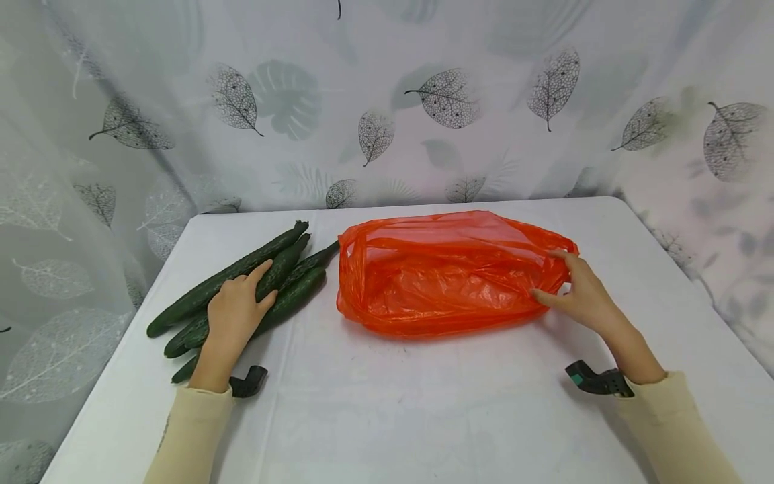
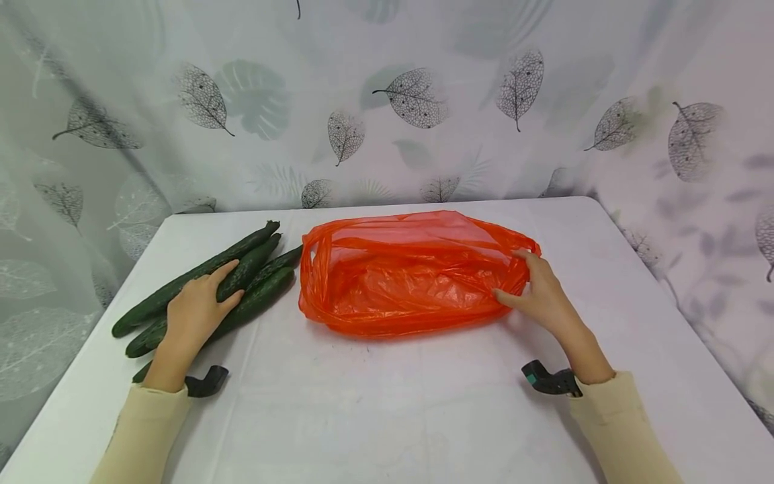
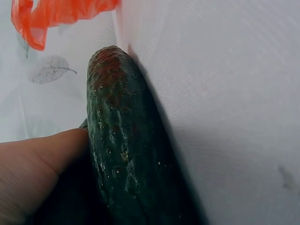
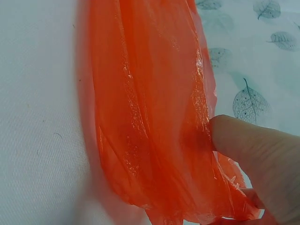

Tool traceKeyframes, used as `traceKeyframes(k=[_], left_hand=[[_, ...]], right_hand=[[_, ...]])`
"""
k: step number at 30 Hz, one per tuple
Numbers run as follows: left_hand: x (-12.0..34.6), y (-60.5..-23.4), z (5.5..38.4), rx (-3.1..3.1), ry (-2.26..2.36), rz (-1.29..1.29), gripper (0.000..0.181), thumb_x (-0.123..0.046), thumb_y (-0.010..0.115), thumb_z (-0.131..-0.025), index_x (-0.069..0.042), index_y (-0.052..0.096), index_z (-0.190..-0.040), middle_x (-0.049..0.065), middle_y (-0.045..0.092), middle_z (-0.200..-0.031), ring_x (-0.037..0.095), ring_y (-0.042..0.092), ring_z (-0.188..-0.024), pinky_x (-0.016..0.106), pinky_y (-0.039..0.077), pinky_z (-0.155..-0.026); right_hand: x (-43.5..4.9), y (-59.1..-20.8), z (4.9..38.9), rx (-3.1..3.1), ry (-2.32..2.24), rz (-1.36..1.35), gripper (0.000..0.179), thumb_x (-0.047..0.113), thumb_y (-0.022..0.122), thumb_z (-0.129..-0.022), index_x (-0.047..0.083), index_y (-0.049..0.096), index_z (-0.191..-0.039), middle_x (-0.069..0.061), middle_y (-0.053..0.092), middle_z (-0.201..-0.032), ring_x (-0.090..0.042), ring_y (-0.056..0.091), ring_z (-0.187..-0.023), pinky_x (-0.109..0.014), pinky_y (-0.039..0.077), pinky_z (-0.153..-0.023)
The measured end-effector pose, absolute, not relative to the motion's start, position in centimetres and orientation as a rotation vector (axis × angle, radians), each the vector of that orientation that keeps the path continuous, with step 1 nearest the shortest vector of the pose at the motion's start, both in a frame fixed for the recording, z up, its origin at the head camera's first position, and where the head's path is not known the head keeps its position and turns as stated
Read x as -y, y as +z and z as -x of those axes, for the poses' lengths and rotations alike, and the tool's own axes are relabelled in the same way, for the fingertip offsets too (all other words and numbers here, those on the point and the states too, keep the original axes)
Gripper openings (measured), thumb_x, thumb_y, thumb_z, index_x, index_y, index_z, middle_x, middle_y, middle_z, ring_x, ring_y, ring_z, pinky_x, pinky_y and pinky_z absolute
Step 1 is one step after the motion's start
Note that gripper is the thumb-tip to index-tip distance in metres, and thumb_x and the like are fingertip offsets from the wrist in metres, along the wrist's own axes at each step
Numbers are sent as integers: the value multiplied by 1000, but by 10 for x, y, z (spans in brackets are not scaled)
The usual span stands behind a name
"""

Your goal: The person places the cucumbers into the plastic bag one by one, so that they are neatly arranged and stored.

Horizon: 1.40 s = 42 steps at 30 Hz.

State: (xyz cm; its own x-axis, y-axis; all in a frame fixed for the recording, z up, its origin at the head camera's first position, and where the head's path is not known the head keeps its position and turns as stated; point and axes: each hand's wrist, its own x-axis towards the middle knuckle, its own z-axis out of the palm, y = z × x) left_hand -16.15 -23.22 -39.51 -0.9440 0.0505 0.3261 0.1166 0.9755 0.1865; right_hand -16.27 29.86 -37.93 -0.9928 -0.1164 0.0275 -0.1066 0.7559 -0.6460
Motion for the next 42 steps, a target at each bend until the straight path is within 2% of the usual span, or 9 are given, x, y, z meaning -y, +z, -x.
traceKeyframes(k=[11, 17, 24, 37, 42], left_hand=[[232, -395, 160, 2747, -310, 92, 56, -22, 75, -85, -12, 56, -138, 25, 60, -81, 25, 42, -47, 38, 35, -40], [230, -389, 160, 2772, -355, 124, 58, -23, 73, -88, -13, 53, -141, 26, 59, -87, 26, 45, -50, 34, 32, -40], [222, -375, 161, 2712, -300, 195, 58, -23, 75, -86, -17, 55, -140, 25, 61, -94, 37, 58, -70, 37, 37, -38], [204, -360, 164, 2640, -224, 269, 55, -22, 76, -85, -18, 58, -137, 21, 62, -89, 34, 57, -66, 40, 40, -40], [198, -350, 163, 2599, -223, 303, 55, -21, 77, -85, -18, 58, -137, 20, 61, -87, 34, 57, -65, 42, 42, -41]], right_hand=[[-301, -381, 163, -2930, -1080, 206, 78, 16, 73, -87, -12, 27, -143, -35, 36, -131, -50, 43, -112, -61, 51, -82], [-302, -380, 161, -2933, -1066, 204, 77, 15, 73, -87, -12, 28, -143, -35, 36, -132, -49, 42, -113, -62, 50, -84], [-303, -378, 162, -2919, -1102, 201, 78, 17, 73, -87, -14, 27, -142, -34, 37, -132, -48, 44, -112, -60, 52, -83], [-301, -382, 163, -2917, -1086, 191, 77, 15, 73, -87, -12, 28, -143, -34, 36, -134, -48, 43, -115, -62, 49, -88], [-302, -379, 162, -2920, -1088, 188, 77, 17, 72, -88, -13, 28, -143, -34, 36, -133, -48, 43, -114, -61, 50, -86]])
